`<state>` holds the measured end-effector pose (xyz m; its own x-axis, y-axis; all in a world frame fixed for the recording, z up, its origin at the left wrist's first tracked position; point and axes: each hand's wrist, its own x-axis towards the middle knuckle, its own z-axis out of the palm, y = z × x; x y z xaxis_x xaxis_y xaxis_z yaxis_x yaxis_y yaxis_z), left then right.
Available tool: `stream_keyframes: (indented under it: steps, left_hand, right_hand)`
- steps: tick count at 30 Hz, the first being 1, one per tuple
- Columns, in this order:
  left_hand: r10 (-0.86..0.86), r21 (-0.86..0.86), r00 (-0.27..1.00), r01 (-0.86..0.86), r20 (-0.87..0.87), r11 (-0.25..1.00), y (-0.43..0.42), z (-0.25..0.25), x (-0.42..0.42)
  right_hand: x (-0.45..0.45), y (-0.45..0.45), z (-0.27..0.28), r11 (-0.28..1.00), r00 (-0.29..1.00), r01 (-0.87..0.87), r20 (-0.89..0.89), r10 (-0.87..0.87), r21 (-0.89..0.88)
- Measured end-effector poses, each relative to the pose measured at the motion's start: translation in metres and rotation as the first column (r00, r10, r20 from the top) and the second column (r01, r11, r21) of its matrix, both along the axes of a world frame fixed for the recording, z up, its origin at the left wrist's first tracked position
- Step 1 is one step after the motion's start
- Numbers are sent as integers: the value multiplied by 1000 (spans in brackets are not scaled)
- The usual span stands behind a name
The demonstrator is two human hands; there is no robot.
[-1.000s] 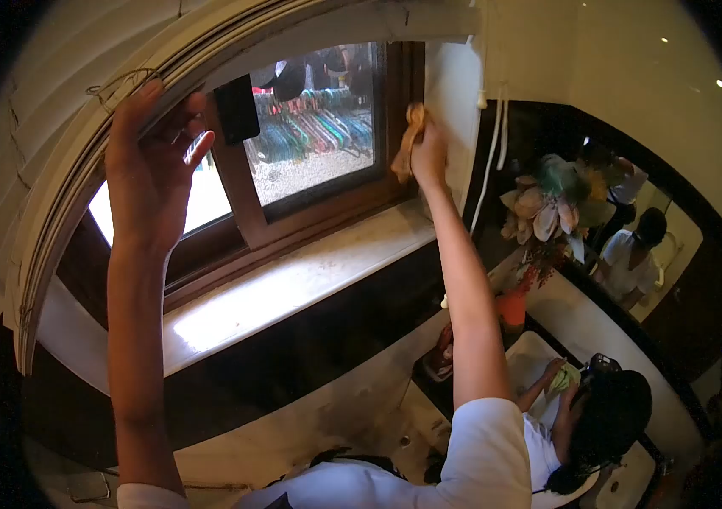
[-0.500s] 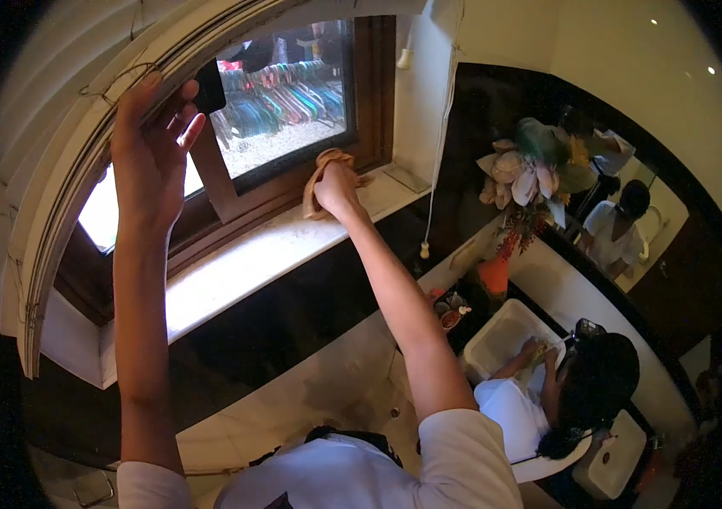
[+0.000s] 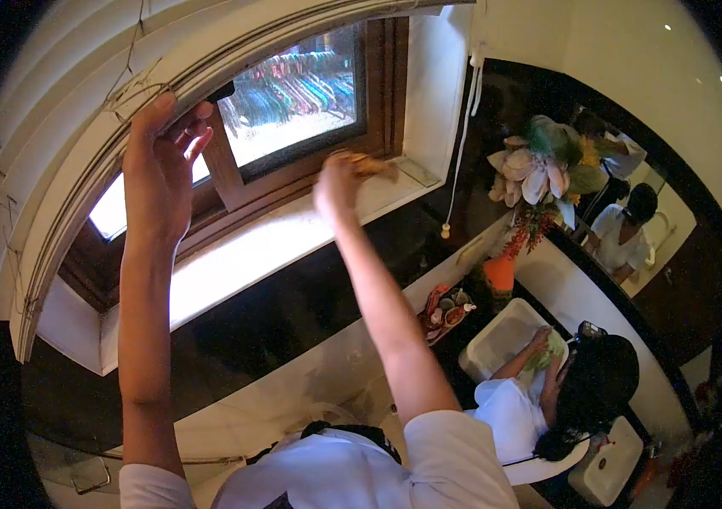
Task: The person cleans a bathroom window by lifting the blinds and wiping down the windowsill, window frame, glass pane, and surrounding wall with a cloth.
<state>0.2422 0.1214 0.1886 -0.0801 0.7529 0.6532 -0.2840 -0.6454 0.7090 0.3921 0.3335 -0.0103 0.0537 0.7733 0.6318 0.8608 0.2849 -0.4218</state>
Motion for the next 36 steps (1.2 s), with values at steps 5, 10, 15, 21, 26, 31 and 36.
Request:
stream_keyframes:
  steps: [5, 10, 15, 21, 26, 31, 36]
  left_hand:
    - [33, 49, 999, -33, -12, 998, 0, -6, 1]
    - [47, 15, 998, -46, -51, 999, -7, -6, -3]
    - [59, -9, 994, -60, -90, 998, -19, -13, -11]
    - [79, -34, 989, -83, -122, 996, -24, -27, -10]
    - [79, -61, 985, -89, -153, 994, -17, -35, -8]
    - [105, -86, 991, -111, -79, 990, -21, -33, -15]
    - [128, -93, 989, -134, -70, 987, -29, -33, -23]
  right_hand:
    - [-59, -102, 18, 949, 951, -309, -1, 310, 63]
    - [19, -72, 43, 801, 559, -593, -676, 480, 79]
    - [130, -43, 77, 972, 918, -99, -358, 172, 211]
    - [116, -57, 21, 958, 873, 232, 398, -283, 170]
    - [72, -85, 27, 907, 893, -373, 341, 294, 196]
    - [136, -22, 51, 975, 975, -125, -161, 155, 182]
    - [125, -19, 23, 985, 978, 54, 193, -85, 163]
